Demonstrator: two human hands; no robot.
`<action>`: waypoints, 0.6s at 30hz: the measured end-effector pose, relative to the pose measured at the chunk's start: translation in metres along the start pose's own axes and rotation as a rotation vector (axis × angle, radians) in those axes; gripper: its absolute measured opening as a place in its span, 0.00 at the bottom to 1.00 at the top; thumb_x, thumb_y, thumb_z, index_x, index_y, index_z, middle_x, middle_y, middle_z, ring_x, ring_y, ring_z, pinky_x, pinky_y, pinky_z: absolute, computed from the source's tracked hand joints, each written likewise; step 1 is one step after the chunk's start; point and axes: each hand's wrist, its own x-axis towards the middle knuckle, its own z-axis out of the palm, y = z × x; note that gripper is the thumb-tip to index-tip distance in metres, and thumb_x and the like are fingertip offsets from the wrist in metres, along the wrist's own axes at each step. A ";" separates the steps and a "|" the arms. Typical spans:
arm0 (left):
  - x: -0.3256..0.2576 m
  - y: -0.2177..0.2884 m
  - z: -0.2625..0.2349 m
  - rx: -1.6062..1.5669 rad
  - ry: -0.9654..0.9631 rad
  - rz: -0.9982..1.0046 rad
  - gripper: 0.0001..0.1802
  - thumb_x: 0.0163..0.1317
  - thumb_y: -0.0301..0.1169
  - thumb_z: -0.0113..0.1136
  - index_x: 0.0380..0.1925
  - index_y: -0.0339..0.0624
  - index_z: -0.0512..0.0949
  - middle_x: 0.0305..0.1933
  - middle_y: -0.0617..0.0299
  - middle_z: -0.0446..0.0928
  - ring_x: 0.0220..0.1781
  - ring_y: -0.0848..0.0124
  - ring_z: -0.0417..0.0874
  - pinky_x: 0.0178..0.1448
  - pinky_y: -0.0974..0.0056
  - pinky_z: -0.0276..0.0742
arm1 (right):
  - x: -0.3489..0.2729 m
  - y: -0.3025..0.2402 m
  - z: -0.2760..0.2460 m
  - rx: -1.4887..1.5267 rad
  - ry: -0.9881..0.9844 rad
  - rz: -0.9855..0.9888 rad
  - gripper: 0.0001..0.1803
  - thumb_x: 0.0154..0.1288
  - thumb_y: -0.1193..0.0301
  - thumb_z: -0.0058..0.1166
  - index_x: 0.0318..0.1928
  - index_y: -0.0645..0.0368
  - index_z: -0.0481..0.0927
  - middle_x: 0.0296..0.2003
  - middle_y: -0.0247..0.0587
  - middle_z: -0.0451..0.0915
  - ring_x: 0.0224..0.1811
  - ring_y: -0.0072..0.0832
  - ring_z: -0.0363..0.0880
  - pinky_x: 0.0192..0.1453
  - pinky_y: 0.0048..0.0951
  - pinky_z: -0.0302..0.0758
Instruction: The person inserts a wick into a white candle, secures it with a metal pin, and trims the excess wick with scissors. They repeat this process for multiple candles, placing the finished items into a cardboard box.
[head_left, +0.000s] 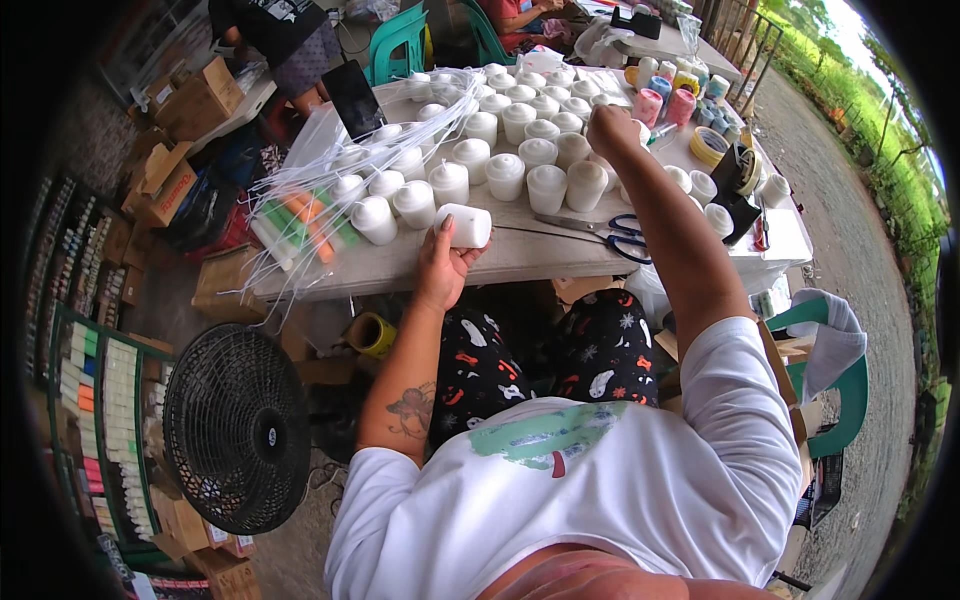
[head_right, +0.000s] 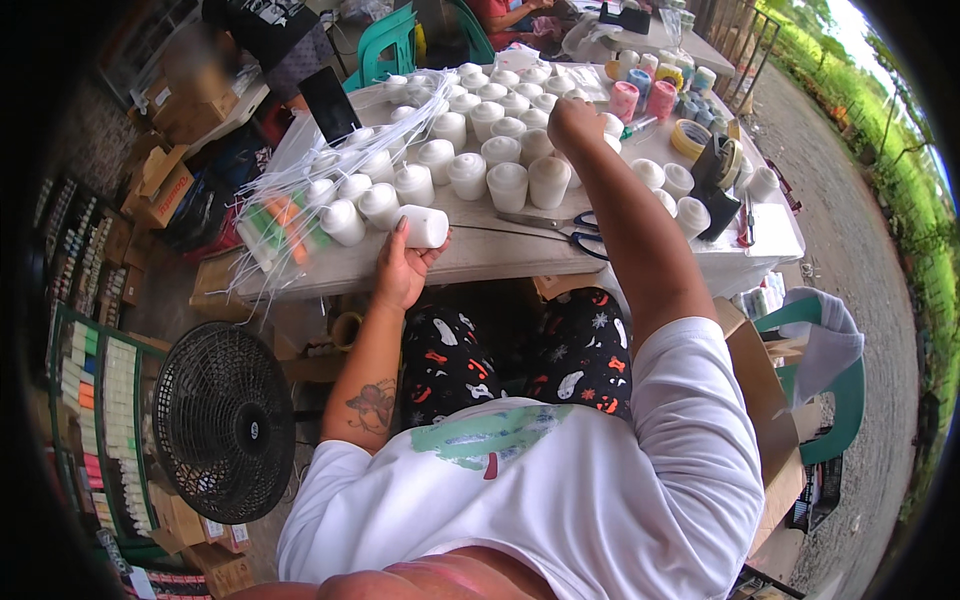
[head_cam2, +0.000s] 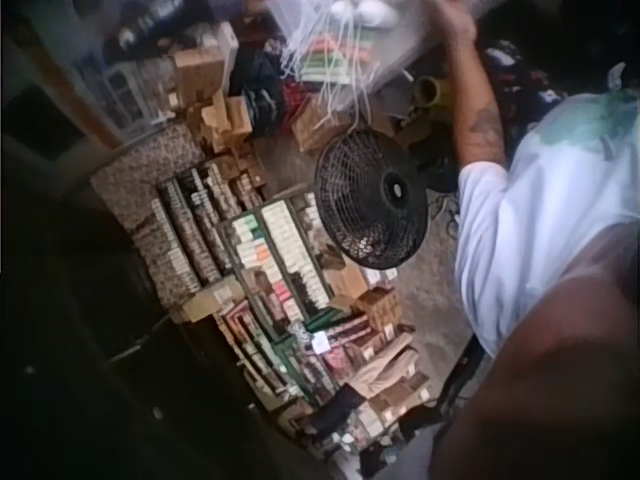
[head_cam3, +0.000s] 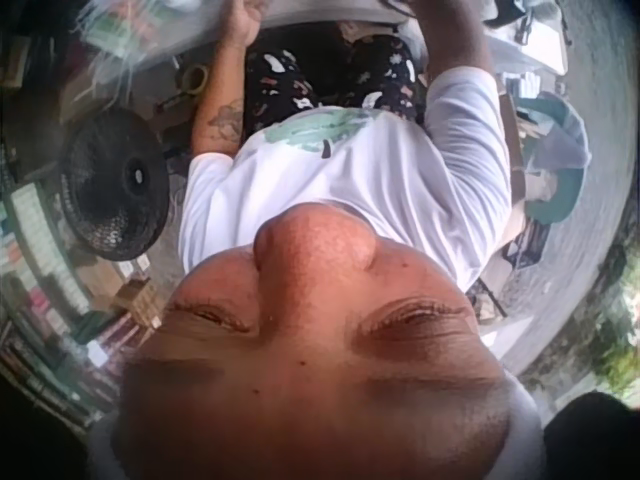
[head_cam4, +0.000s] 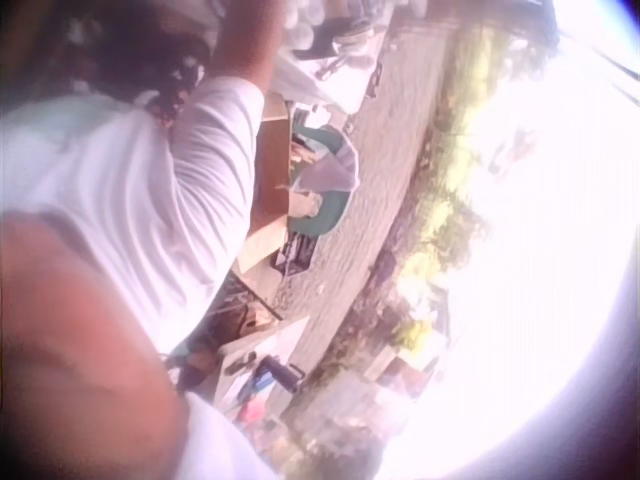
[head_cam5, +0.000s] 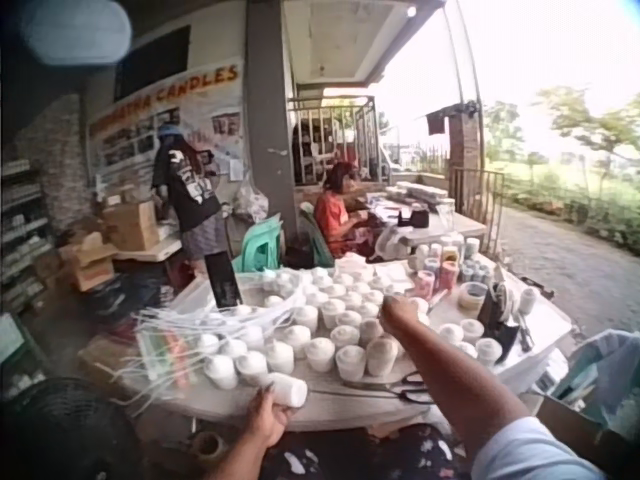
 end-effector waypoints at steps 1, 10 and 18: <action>-0.003 0.002 -0.001 -0.003 0.000 -0.006 0.25 0.67 0.48 0.46 0.52 0.36 0.66 0.48 0.50 0.76 0.49 0.59 0.79 0.53 0.58 0.77 | 0.000 -0.001 -0.005 0.082 0.030 0.008 0.12 0.57 0.74 0.48 0.40 0.61 0.80 0.45 0.52 0.78 0.48 0.48 0.76 0.51 0.43 0.73; -0.031 0.029 0.036 -0.442 -0.188 -0.267 0.35 0.62 0.57 0.42 0.46 0.30 0.73 0.49 0.41 0.75 0.41 0.64 0.82 0.46 0.65 0.81 | -0.198 0.006 -0.133 0.883 -0.023 -0.174 0.04 0.64 0.77 0.53 0.39 0.65 0.76 0.25 0.33 0.77 0.23 0.13 0.70 0.27 0.19 0.68; -0.074 0.027 0.094 -0.496 -0.262 -0.344 0.34 0.63 0.55 0.42 0.47 0.30 0.72 0.48 0.43 0.76 0.40 0.64 0.83 0.44 0.63 0.83 | -0.297 0.017 -0.084 1.044 -0.356 0.161 0.05 0.65 0.75 0.53 0.39 0.63 0.75 0.29 0.31 0.78 0.26 0.15 0.76 0.28 0.17 0.72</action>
